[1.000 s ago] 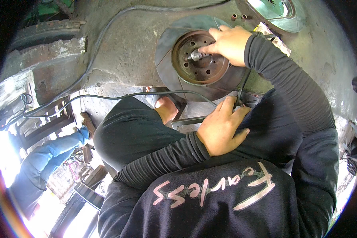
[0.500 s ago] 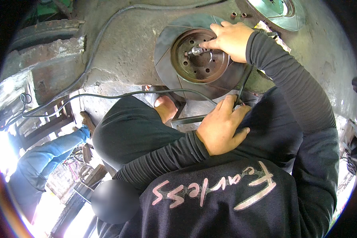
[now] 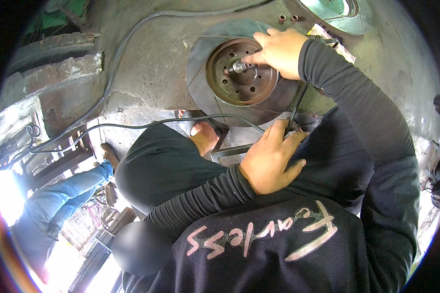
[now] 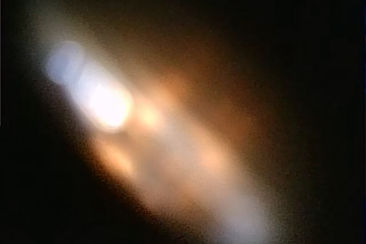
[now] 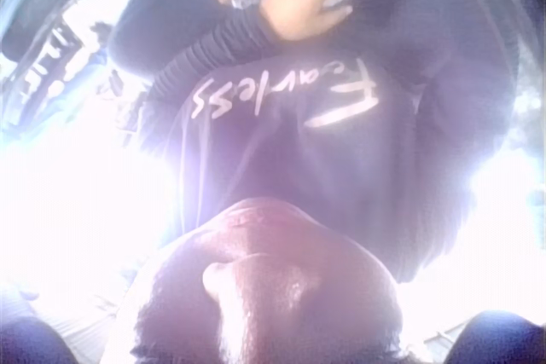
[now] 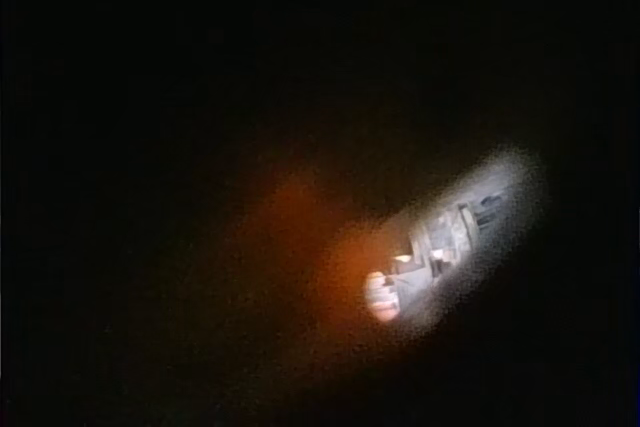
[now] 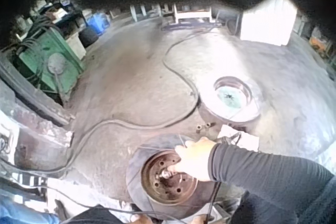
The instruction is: The person sits on the floor and uses a rotary tool to grind the surface of a brake disc. They wipe the disc with a cloth and continue grinding the central hub area.
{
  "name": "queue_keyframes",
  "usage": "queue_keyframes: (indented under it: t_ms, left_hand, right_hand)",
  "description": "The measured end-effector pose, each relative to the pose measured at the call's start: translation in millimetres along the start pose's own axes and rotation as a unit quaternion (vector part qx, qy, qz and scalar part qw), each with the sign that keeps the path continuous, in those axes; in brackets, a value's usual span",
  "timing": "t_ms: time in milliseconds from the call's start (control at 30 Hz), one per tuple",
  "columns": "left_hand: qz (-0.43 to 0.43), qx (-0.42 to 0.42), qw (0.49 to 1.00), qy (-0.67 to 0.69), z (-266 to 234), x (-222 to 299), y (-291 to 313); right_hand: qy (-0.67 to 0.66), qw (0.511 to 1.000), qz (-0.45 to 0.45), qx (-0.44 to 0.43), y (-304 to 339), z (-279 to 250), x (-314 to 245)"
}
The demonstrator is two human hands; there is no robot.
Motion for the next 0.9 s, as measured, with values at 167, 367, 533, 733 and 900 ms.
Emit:
queue_keyframes:
  t_ms: [167, 367, 533, 733, 900]
  left_hand:
    - [-0.012, -0.024, 1.000, 0.012, -2.0, 0.1, -2.7]
    - [-0.020, -0.033, 0.999, 0.007, -2.3, 2.8, -2.7]
    - [-0.019, -0.035, 0.999, 0.006, -1.7, 1.8, -2.9]
    - [-0.018, -0.032, 0.999, 0.005, -2.5, 1.4, -3.8]
    - [-0.018, -0.040, 0.999, 0.005, -2.3, 1.3, -3.5]
  right_hand:
    - [-0.011, 0.999, -0.012, -0.031, 4.1, -0.5, -2.8]
    - [-0.014, 1.000, 0.001, -0.021, 0.7, -6.4, -1.3]
    - [-0.016, 0.999, -0.006, -0.036, 4.8, -4.8, -2.1]
    - [-0.025, 0.999, -0.005, -0.040, 1.3, -5.2, -3.6]
    - [-0.019, 0.999, 0.006, -0.041, 2.8, -6.3, -2.5]
Point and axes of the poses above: each hand's wrist, its own y-axis away from the middle knuckle, its own z-axis out of the palm, x = y × z, the point moved 2 cm from there along -y, towards the middle knuckle, and after that the axes turned 3 degrees about -y, right-handed, at the moved point
